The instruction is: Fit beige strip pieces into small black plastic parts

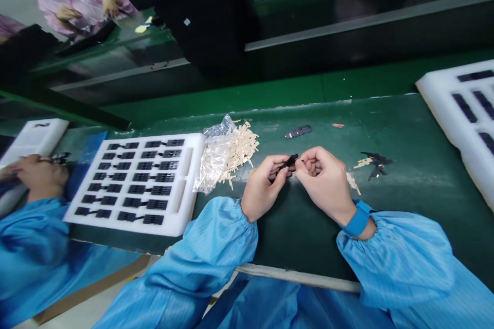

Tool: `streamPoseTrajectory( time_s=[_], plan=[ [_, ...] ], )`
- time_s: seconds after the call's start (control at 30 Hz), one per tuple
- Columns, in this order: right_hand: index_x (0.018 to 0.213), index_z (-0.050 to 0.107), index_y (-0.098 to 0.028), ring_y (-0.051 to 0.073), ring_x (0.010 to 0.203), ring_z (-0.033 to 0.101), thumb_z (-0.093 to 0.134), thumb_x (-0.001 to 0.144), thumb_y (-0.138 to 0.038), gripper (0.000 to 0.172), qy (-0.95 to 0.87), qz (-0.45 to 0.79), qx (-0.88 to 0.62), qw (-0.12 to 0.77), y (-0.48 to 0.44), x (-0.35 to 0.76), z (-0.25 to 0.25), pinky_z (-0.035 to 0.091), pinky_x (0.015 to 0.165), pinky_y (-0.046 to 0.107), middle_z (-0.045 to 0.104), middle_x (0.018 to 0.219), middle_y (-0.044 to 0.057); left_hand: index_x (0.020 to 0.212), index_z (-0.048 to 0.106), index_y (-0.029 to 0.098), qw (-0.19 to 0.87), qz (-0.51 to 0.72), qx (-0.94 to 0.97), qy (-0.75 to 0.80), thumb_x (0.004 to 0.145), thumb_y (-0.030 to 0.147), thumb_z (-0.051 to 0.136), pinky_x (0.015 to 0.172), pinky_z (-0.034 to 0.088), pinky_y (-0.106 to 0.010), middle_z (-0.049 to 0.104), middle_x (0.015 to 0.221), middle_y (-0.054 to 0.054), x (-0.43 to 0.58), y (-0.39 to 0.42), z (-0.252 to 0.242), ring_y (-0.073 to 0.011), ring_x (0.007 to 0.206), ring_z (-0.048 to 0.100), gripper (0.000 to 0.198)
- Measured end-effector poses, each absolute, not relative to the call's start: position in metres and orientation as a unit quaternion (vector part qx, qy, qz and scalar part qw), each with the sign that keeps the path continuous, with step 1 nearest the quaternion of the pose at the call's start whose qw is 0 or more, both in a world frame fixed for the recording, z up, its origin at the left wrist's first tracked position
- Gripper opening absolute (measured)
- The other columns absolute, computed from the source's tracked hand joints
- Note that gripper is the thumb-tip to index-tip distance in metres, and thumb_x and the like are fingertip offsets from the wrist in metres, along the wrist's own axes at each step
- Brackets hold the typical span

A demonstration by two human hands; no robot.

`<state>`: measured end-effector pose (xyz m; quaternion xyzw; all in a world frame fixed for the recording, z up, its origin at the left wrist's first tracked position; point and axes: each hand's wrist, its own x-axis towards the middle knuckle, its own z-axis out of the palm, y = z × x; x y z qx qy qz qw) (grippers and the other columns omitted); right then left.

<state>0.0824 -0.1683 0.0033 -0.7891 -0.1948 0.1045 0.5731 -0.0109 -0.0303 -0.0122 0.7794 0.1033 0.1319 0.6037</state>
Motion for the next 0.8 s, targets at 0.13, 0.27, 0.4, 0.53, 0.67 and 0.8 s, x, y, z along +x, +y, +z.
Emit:
streamPoseTrajectory(
  time_s=[0.13, 0.27, 0.4, 0.53, 0.67, 0.8],
  plan=[
    [0.082, 0.063, -0.021, 0.013, 0.058, 0.055, 0.069, 0.085, -0.028, 0.01, -0.189, 0.112, -0.787, 0.577, -0.169, 0.084, 0.002, 0.046, 0.055, 0.027, 0.061, 0.07, 0.0, 0.128, 0.06, 0.024, 0.586, 0.115, 0.796, 0.098, 0.101, 0.02, 0.054, 0.101, 0.059, -0.034, 0.073, 0.125, -0.006, -0.012, -0.027, -0.013, -0.019, 0.112, 0.074, 0.027],
    [0.104, 0.064, -0.022, 0.013, 0.061, 0.058, 0.071, 0.086, -0.03, 0.021, -0.178, 0.106, -0.765, 0.61, -0.17, 0.087, 0.0, 0.046, 0.054, 0.026, 0.061, 0.079, 0.0, 0.124, 0.058, 0.018, 0.683, 0.075, 0.715, 0.128, 0.101, 0.021, 0.057, 0.093, 0.061, -0.032, 0.076, 0.117, -0.01, -0.008, -0.028, -0.012, -0.0185, 0.103, 0.076, 0.023],
    [0.107, 0.062, -0.022, 0.011, 0.058, 0.056, 0.07, 0.089, -0.031, 0.021, -0.166, 0.107, -0.746, 0.636, -0.171, 0.09, -0.001, 0.042, 0.05, 0.024, 0.06, 0.082, -0.001, 0.119, 0.057, 0.014, 0.789, 0.029, 0.59, 0.167, 0.097, 0.024, 0.066, 0.083, 0.061, -0.028, 0.077, 0.11, -0.013, -0.002, -0.027, -0.004, -0.0158, 0.089, 0.076, 0.025],
    [0.1, 0.065, -0.02, 0.012, 0.059, 0.058, 0.071, 0.088, -0.034, 0.02, -0.185, 0.161, -0.747, 0.618, -0.17, 0.089, 0.002, 0.045, 0.051, 0.023, 0.061, 0.077, 0.0, 0.115, 0.057, 0.014, 0.818, 0.02, 0.55, 0.168, 0.093, 0.024, 0.071, 0.081, 0.06, -0.027, 0.077, 0.103, -0.01, 0.0, -0.025, 0.001, -0.0156, 0.086, 0.076, 0.028],
    [0.092, 0.064, -0.021, 0.013, 0.058, 0.057, 0.074, 0.085, -0.036, 0.02, -0.187, 0.169, -0.752, 0.609, -0.168, 0.088, 0.004, 0.046, 0.051, 0.023, 0.06, 0.071, -0.001, 0.114, 0.058, 0.014, 0.809, 0.029, 0.564, 0.166, 0.093, 0.025, 0.072, 0.081, 0.06, -0.026, 0.076, 0.1, -0.009, -0.001, -0.027, -0.003, -0.0156, 0.087, 0.076, 0.028],
    [0.088, 0.063, -0.021, 0.012, 0.057, 0.055, 0.073, 0.087, -0.037, 0.019, -0.192, 0.173, -0.753, 0.605, -0.168, 0.088, 0.001, 0.044, 0.05, 0.023, 0.06, 0.07, -0.001, 0.116, 0.059, 0.014, 0.797, 0.04, 0.582, 0.157, 0.094, 0.027, 0.071, 0.083, 0.061, -0.027, 0.076, 0.104, -0.01, -0.002, -0.03, -0.007, -0.0161, 0.09, 0.076, 0.028]
  ],
)
